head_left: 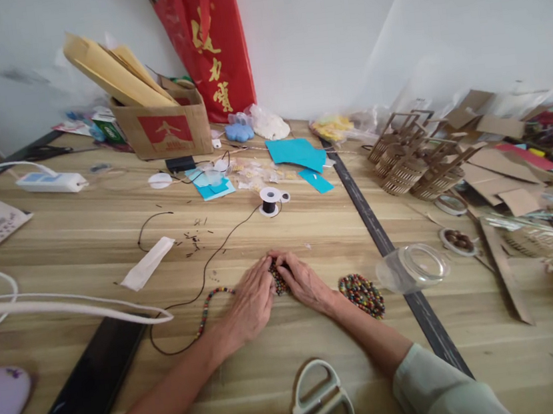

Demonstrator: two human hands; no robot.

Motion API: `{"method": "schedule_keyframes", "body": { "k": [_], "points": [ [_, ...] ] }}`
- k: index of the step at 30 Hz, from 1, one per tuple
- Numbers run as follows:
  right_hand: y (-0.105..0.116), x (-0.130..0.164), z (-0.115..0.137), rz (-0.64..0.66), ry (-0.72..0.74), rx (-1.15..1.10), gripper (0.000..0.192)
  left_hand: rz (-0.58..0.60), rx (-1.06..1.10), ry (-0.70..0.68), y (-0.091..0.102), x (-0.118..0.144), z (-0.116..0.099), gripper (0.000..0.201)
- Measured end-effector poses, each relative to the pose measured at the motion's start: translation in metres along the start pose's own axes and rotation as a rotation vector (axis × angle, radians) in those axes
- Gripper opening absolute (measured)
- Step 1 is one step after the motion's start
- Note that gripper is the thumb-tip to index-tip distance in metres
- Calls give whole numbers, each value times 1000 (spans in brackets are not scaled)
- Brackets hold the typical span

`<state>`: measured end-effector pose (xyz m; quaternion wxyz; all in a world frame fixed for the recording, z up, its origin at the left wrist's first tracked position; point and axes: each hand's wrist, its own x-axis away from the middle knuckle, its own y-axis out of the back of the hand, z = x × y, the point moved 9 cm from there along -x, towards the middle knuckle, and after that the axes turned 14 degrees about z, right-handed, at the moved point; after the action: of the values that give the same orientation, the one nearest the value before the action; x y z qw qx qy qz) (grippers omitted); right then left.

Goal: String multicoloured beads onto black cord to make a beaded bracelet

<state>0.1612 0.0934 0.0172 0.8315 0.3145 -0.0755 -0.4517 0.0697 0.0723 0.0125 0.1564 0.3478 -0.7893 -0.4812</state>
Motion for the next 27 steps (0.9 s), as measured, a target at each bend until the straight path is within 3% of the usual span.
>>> {"method": "schedule_keyframes", "body": {
  "k": [4,9,14,17,22,27],
  "points": [
    [3,1,-1,-25,1,-30,11,-20,117,40,4,1,5,37],
    [17,8,-3,-182,-22,-38,10,-50,277,67,17,2,7,24],
    [31,21,5,-342,-47,31,9,-203,308,7,36,8,-2,14],
    [29,25,15,-329,-21,30,7,-225,252,-102,33,10,-17,11],
    [19,33,29,-237,3,5,10,-144,106,-270,15,14,-44,13],
    [11,42,26,-136,-84,-112,16,-234,302,-163,28,16,-30,13]
  ]
}}
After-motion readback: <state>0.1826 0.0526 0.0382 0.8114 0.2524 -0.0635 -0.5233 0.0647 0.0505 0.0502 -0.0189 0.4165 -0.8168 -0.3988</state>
